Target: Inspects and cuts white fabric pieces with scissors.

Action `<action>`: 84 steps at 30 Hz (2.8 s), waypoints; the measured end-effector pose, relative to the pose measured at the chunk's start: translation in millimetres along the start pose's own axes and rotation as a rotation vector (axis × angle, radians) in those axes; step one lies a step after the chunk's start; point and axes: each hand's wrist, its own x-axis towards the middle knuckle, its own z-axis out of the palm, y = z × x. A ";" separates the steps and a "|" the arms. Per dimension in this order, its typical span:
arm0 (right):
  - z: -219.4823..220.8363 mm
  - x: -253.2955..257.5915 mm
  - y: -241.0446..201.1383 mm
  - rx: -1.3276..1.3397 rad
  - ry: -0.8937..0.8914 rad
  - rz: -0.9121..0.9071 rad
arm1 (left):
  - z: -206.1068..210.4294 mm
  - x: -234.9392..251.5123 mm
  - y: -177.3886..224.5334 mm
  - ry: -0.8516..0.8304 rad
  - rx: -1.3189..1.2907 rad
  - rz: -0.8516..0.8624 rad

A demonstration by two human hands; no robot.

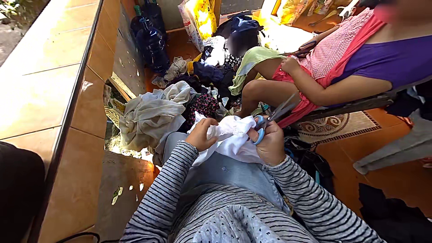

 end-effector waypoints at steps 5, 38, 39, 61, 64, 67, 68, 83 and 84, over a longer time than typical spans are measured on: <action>-17.7 3.9 -1.3 -0.023 0.134 0.023 | 12.4 -14.6 -48.8 -0.007 0.155 -0.515; -11.1 220.4 -105.7 -0.904 0.091 -0.362 | -168.1 100.1 104.2 0.754 0.346 0.266; -23.3 198.2 -80.8 -0.900 0.066 -0.326 | -143.4 87.5 87.1 0.657 0.332 0.253; -121.9 -94.7 -11.1 -0.498 -0.216 0.867 | 109.3 -65.0 -5.5 0.252 0.106 0.276; -115.2 -98.0 -42.1 -0.194 -0.333 1.121 | 108.4 -60.9 -1.1 0.309 0.138 0.385; -108.0 -99.3 -50.0 0.021 -0.460 1.255 | 101.1 -54.2 9.2 0.261 0.175 0.402; -103.9 -100.3 -48.0 0.067 -0.485 1.282 | 100.8 -51.8 11.4 0.247 0.185 0.415; -47.2 -99.2 -24.1 -0.074 -0.258 1.227 | 108.2 -54.4 43.2 0.271 0.307 0.463; -47.0 -101.3 -25.1 -0.077 -0.244 1.213 | 108.7 -54.6 43.1 0.277 0.305 0.463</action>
